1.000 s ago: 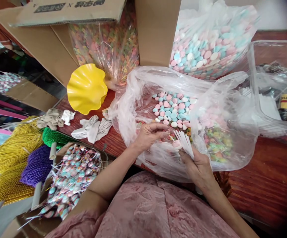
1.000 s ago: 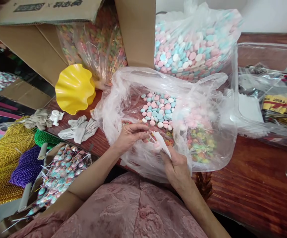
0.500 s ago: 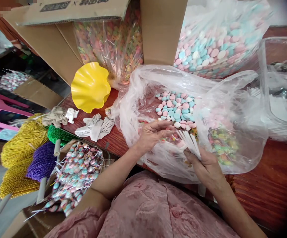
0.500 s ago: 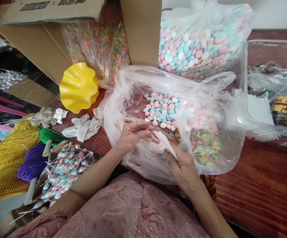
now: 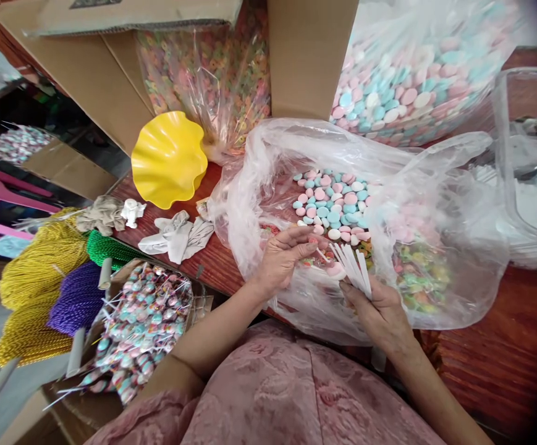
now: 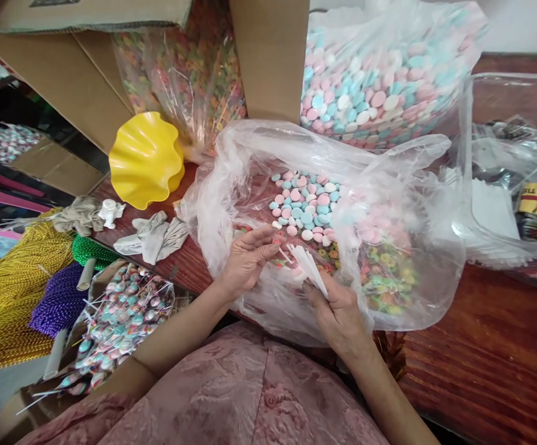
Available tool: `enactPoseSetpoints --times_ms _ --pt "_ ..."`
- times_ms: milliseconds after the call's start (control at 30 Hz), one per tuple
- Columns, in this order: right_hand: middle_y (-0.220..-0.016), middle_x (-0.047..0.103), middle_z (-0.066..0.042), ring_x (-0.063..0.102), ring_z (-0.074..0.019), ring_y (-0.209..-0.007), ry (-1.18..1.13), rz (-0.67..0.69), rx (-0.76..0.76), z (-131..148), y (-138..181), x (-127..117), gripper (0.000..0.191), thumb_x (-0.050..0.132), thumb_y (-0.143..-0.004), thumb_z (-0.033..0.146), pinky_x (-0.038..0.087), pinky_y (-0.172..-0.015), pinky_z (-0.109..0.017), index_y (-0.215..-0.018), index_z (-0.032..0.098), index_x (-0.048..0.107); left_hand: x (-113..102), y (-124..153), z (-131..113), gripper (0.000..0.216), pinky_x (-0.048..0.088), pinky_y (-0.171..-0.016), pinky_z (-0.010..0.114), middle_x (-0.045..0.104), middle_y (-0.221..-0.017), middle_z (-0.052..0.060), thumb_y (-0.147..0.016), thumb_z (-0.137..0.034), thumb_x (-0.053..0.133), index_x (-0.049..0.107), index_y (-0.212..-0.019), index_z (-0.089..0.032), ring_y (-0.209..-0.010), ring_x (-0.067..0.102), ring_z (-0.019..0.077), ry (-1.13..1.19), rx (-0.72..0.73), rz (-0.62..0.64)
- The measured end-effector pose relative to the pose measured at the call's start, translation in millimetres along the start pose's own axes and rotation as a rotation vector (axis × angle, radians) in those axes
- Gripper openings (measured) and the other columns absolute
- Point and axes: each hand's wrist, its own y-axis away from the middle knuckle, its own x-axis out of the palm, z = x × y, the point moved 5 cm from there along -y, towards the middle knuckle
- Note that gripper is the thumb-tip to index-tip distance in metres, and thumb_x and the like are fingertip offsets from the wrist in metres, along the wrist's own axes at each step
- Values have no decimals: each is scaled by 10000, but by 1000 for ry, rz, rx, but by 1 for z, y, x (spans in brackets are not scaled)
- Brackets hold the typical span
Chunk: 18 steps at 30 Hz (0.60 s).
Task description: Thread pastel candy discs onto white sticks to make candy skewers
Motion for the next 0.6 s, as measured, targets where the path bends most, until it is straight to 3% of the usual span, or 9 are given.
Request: enactPoseSetpoints --times_ms 167,333,600 --pt "-592 503 36 460 -140 -527 29 21 -12 1 -3 3 225 540 -953 350 387 -514 -265 -783 222 611 -6 4 2 323 621 -746 299 794 -928 21 -638 -336 908 784 -905 -203 -862 749 181 -117 49 -56" --pt "-616 524 30 470 -144 -535 63 19 0 -3 -6 4 234 515 -966 371 396 -528 -271 -824 219 622 -12 11 3 292 626 -799 329 791 -944 31 -734 -411 837 800 -937 -205 -793 729 154 -297 92 -41" --pt "-603 477 40 452 -131 -525 97 14 -5 -1 -2 8 247 511 -973 342 371 -511 -258 -789 213 615 -17 10 0 196 585 -774 277 768 -864 14 -722 -303 839 796 -882 -200 -788 688 129 -378 171 -44"
